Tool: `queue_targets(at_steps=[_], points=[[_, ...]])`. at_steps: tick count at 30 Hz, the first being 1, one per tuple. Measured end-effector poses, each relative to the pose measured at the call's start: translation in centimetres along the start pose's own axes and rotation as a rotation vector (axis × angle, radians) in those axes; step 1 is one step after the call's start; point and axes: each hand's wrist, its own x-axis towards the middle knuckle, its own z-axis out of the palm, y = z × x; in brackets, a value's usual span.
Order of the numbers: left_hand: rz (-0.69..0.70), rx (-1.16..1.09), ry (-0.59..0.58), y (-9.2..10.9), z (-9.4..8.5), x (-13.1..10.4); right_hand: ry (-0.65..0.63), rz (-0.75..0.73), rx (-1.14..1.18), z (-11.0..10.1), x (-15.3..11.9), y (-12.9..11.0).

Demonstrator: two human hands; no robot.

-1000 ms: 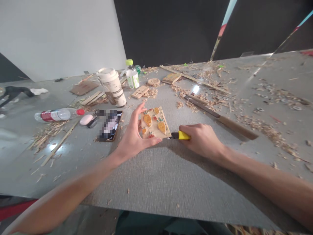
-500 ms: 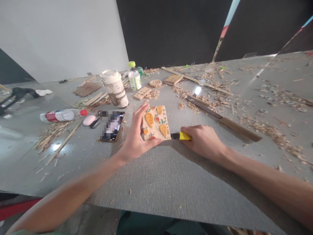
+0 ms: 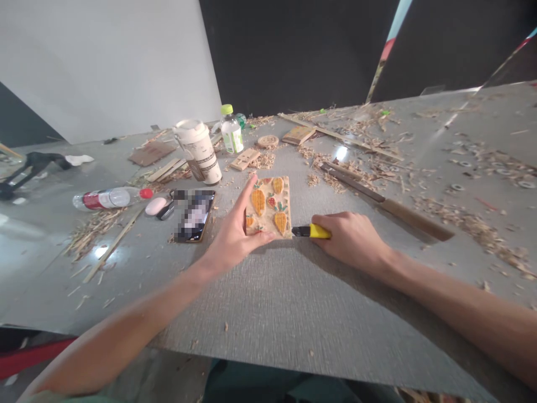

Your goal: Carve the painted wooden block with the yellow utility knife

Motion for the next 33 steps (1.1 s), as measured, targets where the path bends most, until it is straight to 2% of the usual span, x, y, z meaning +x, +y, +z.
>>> queue_targets(at_steps=[2,7,13,18,26,33], points=[[-0.047,-0.087,-0.046,0.0,0.2,0.0,0.0,-0.002,-0.007,0.0,0.0,-0.1],[-0.146,-0.161,-0.049,0.4,0.5,-0.3,-0.006,-0.012,-0.006,0.0,-0.1,-0.3],[-0.048,-0.108,0.097,0.4,0.5,-0.2,0.043,0.055,0.0,-0.7,0.2,0.2],[-0.041,0.003,0.179,0.0,0.8,-0.3,0.143,0.066,0.024,-1.4,-0.2,0.1],[-0.044,-0.045,0.055,0.7,2.6,-1.3,0.064,-0.086,0.019,-1.0,-1.0,-2.3],[-0.066,-0.003,0.048,0.5,3.0,-1.4,0.022,-0.167,0.027,-1.0,-1.0,-2.7]])
